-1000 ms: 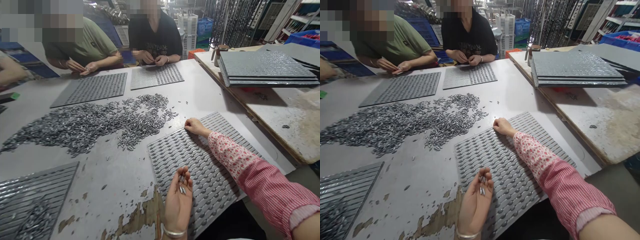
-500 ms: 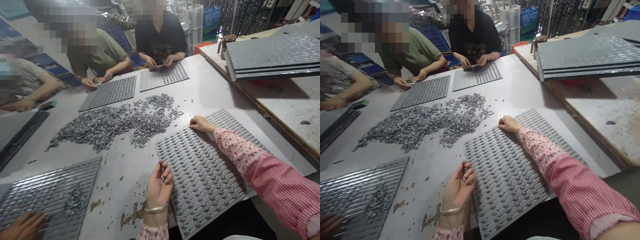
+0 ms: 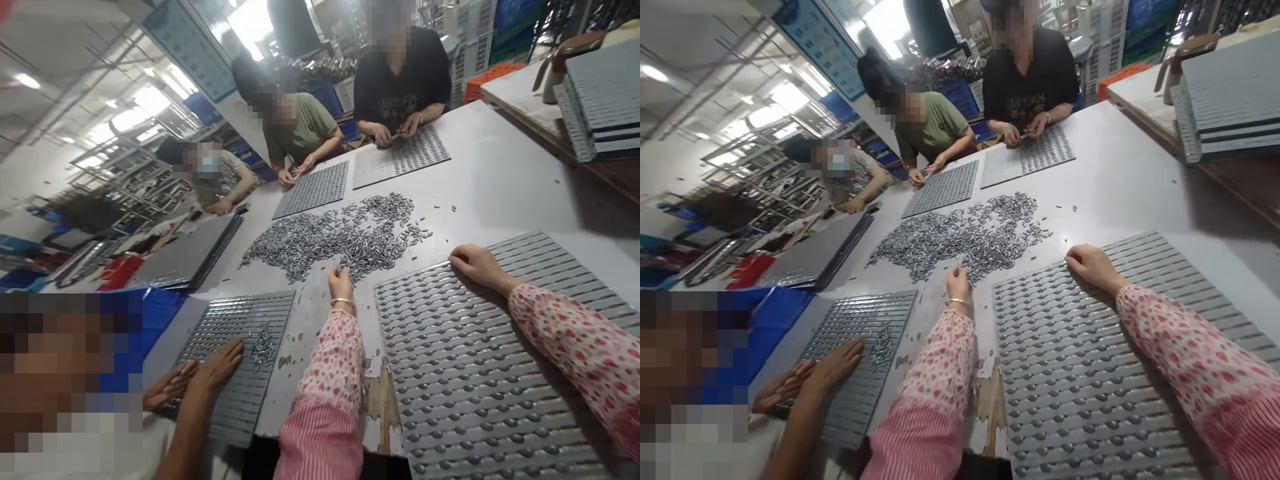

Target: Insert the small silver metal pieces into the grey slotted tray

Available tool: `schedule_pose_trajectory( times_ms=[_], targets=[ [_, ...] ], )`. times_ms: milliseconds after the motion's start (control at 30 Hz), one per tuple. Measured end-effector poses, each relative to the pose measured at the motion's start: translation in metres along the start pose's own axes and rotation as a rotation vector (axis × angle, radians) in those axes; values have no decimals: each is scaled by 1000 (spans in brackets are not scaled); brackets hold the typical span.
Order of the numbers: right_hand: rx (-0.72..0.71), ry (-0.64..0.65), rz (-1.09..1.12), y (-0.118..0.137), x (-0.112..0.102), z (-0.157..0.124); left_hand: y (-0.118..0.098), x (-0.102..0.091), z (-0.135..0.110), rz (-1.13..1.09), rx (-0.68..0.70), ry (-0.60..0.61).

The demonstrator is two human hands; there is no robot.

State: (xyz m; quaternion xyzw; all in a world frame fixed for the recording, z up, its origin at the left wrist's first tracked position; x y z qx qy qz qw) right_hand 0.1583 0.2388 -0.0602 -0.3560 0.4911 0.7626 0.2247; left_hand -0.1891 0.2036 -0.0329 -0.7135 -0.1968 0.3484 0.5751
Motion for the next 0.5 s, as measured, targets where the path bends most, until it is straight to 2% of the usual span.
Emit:
schedule_pose_trajectory(
  times_ms=[100,200,333,500],
  targets=[
    [-21,2,-18,1,0,-1,0,25,-2,239,158,113],
    [-18,3,-21,1,-1,-3,1,38,-6,402,271,202],
    [-9,16,-2,-3,0,-4,-1,39,-2,527,307,289],
    [7,34,27,-13,1,-4,-12,31,1,527,228,344]
  ],
)
Point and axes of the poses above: each hand's wrist, its own z-axis towards the middle knuckle, its own x-axis out of the palm, y = z × x, the point moved 2 cm from there along z, towards the middle knuckle, and after that the axes turned 1 degree about x, right-handed, at the moved point
